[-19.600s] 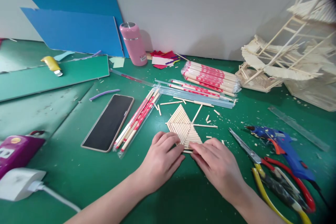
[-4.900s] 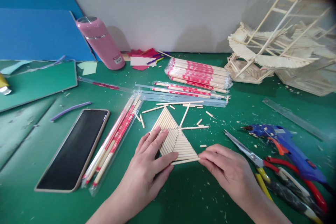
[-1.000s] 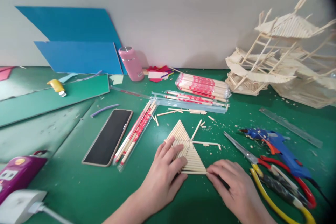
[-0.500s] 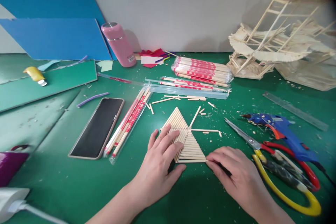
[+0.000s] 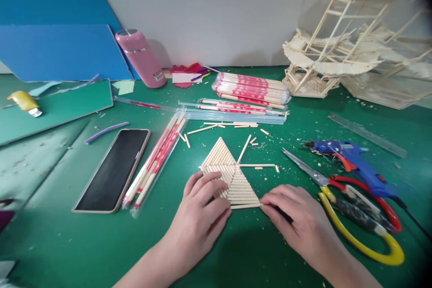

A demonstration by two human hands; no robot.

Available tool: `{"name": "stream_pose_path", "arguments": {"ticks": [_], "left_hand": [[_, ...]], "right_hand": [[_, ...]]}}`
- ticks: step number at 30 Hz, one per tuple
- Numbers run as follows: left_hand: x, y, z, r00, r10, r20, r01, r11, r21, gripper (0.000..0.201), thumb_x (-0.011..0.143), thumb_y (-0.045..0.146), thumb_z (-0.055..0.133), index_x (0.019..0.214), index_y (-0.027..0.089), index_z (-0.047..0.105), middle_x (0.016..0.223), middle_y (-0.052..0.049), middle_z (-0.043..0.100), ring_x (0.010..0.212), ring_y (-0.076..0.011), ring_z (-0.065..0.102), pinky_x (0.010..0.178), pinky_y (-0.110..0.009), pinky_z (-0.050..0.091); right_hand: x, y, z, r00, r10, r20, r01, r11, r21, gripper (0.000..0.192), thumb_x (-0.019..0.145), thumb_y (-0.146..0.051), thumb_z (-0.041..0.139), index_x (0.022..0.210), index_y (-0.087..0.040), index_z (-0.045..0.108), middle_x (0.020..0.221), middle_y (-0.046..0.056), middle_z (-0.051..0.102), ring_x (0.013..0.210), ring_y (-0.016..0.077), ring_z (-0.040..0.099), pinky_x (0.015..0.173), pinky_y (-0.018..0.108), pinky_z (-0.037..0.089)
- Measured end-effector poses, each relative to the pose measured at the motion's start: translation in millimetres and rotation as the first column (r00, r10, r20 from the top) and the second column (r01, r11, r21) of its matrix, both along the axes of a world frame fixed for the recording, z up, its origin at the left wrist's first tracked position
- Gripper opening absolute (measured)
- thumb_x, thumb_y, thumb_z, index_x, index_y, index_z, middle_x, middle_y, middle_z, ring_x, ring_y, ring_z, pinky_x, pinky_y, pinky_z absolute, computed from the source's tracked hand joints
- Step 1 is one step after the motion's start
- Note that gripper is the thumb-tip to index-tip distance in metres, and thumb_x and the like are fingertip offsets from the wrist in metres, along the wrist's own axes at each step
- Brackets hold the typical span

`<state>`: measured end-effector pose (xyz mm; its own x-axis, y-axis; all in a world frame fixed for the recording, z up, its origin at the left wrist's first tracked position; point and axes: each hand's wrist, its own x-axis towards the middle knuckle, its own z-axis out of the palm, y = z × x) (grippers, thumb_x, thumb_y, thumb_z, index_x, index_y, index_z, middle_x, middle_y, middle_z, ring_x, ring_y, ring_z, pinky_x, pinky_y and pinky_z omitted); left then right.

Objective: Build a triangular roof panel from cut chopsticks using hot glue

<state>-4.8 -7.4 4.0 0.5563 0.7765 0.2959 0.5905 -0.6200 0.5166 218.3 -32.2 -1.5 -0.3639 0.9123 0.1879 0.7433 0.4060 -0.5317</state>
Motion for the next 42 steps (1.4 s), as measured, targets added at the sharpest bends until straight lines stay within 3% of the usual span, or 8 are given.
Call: {"name": "stream_pose_path", "arguments": {"ticks": [12,21,32,35,42], "left_hand": [[-1.9,1.8,-1.8,1.0,-0.013,0.002,0.013,0.998,-0.06,0.012,0.081,0.011,0.051,0.089,0.02,0.055,0.106,-0.006,0.056,0.113,-0.0218,0.044,0.098,-0.043,0.029],[-8.3,-1.2,0.7,0.997,-0.023,-0.079,0.018,0.998,-0.066,0.032,0.078,0.011,0.053,0.107,0.02,0.046,0.12,-0.01,0.048,0.118,-0.0215,0.04,0.103,-0.047,0.021],[-7.5,-3.3,6.7,0.988,-0.009,-0.154,0.004,1.0,-0.031,0.028,0.079,0.014,0.052,0.105,0.02,0.047,0.121,-0.01,0.044,0.117,-0.0215,0.039,0.103,-0.049,0.018],[-3.0,-1.1,15.2,0.986,-0.001,-0.167,-0.004,0.999,-0.032,0.022,0.08,0.013,0.049,0.1,0.021,0.051,0.116,-0.009,0.047,0.112,-0.0215,0.043,0.101,-0.049,0.02],[23.3,1.4,27.4,0.986,-0.117,-0.115,0.108,0.991,-0.081,0.014,0.083,0.014,0.044,0.09,0.018,0.056,0.089,-0.005,0.054,0.086,-0.0206,0.047,0.08,-0.04,0.036]], "right_hand": [[0.0,0.5,-0.8,1.0,-0.006,-0.01,0.005,0.999,-0.032,0.011,0.087,-0.021,0.047,0.09,-0.022,0.058,0.08,-0.001,0.059,0.071,0.0136,0.053,0.064,0.028,0.034],[1.5,0.2,-3.8,1.0,0.004,0.023,-0.004,1.0,0.001,0.014,0.088,-0.024,0.046,0.089,-0.022,0.06,0.079,0.0,0.06,0.07,0.013,0.055,0.063,0.028,0.036],[1.2,-0.1,-6.3,1.0,-0.002,-0.022,0.002,1.0,-0.006,0.011,0.087,-0.02,0.048,0.089,-0.023,0.059,0.079,-0.001,0.06,0.07,0.0134,0.053,0.062,0.028,0.033],[0.1,0.3,-6.2,0.999,-0.006,-0.033,0.006,1.0,-0.015,0.011,0.087,-0.02,0.048,0.089,-0.024,0.059,0.079,-0.002,0.06,0.071,0.0132,0.054,0.063,0.028,0.034],[3.4,-0.3,0.7,0.997,-0.004,-0.079,-0.003,0.996,-0.091,0.013,0.089,-0.021,0.044,0.089,-0.023,0.057,0.082,0.001,0.058,0.074,0.015,0.053,0.066,0.03,0.036]]}}
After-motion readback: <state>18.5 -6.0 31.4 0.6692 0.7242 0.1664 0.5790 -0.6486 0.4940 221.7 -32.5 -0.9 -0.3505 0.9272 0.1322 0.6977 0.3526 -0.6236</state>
